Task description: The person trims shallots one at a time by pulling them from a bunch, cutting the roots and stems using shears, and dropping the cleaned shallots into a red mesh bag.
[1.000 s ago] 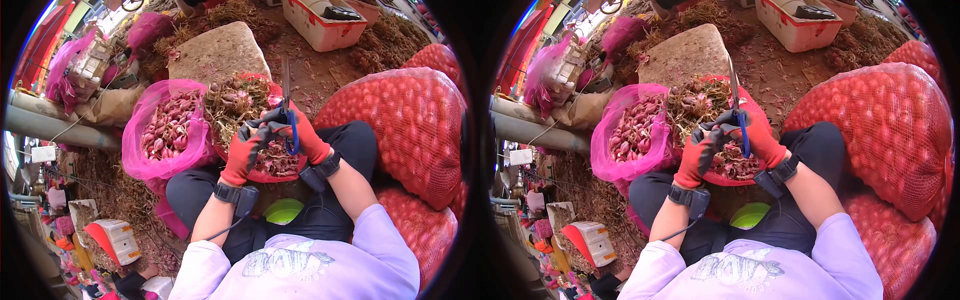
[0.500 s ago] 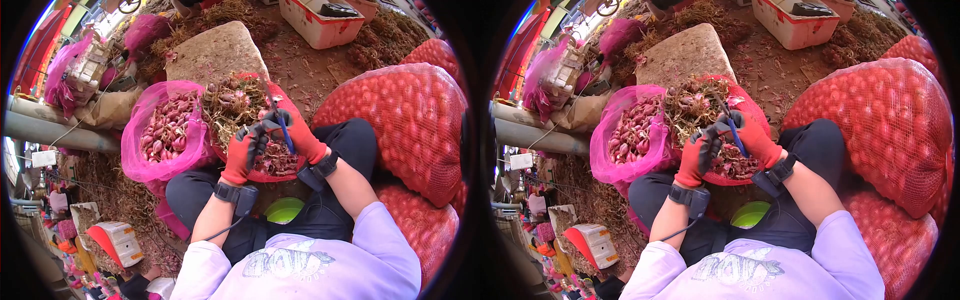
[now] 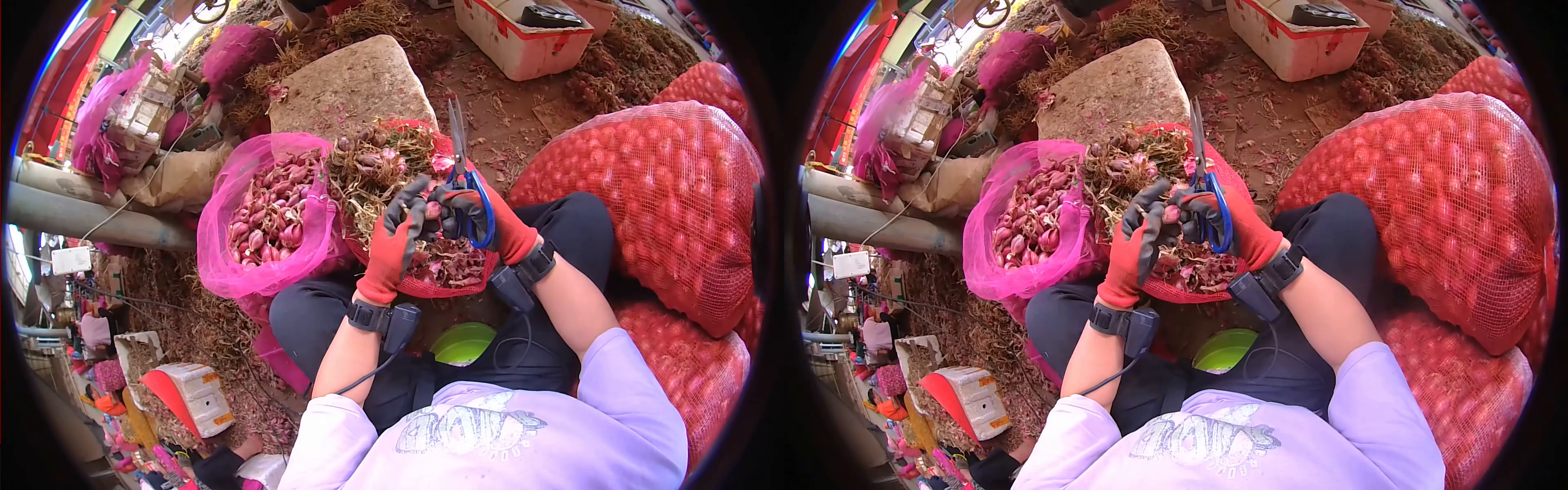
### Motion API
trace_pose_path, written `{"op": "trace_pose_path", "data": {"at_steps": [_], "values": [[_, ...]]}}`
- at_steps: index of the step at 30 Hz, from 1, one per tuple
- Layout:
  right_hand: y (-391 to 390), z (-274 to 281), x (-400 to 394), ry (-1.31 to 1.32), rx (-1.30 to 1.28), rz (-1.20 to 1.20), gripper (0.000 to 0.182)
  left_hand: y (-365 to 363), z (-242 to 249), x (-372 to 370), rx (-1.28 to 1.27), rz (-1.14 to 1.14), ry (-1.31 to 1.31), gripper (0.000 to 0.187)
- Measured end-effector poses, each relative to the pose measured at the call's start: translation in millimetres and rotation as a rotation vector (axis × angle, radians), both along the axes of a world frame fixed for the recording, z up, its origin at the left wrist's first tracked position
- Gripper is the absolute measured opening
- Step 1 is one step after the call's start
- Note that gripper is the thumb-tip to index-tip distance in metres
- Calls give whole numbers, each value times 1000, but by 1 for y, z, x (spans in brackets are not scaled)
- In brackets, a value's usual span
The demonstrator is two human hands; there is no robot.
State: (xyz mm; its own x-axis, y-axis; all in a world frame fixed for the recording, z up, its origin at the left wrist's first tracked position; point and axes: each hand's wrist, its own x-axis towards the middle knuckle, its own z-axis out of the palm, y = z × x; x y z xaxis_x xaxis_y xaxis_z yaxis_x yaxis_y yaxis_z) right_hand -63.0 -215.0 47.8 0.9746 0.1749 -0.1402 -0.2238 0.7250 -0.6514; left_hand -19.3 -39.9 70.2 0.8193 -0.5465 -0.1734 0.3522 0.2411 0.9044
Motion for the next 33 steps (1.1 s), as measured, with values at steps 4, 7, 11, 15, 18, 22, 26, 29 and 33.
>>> {"op": "trace_pose_path", "data": {"at_steps": [4,7,11,15,18,22,26,29,33], "values": [[9,-1,4,34,8,-85,30,5,4,3,185,-135,-45,29],[5,-2,4,0,-54,-50,30,11,-11,10,57,-175,16,28],[13,10,7,-44,-167,-67,25,13,-18,5,11,-88,-96,26],[15,18,6,-43,-319,-84,23,9,-16,2,-174,-5,172,29],[12,22,3,-104,-341,-94,23,6,-7,0,63,-31,11,33],[7,15,3,-89,-221,-152,20,1,-5,-4,-10,-36,127,32],[9,10,3,19,-375,-194,18,-4,-9,-8,-15,23,98,30],[23,21,1,-154,-803,-268,20,3,-19,-7,17,48,39,30],[20,20,1,-139,-617,-232,20,6,-23,-7,120,57,-17,29]]}}
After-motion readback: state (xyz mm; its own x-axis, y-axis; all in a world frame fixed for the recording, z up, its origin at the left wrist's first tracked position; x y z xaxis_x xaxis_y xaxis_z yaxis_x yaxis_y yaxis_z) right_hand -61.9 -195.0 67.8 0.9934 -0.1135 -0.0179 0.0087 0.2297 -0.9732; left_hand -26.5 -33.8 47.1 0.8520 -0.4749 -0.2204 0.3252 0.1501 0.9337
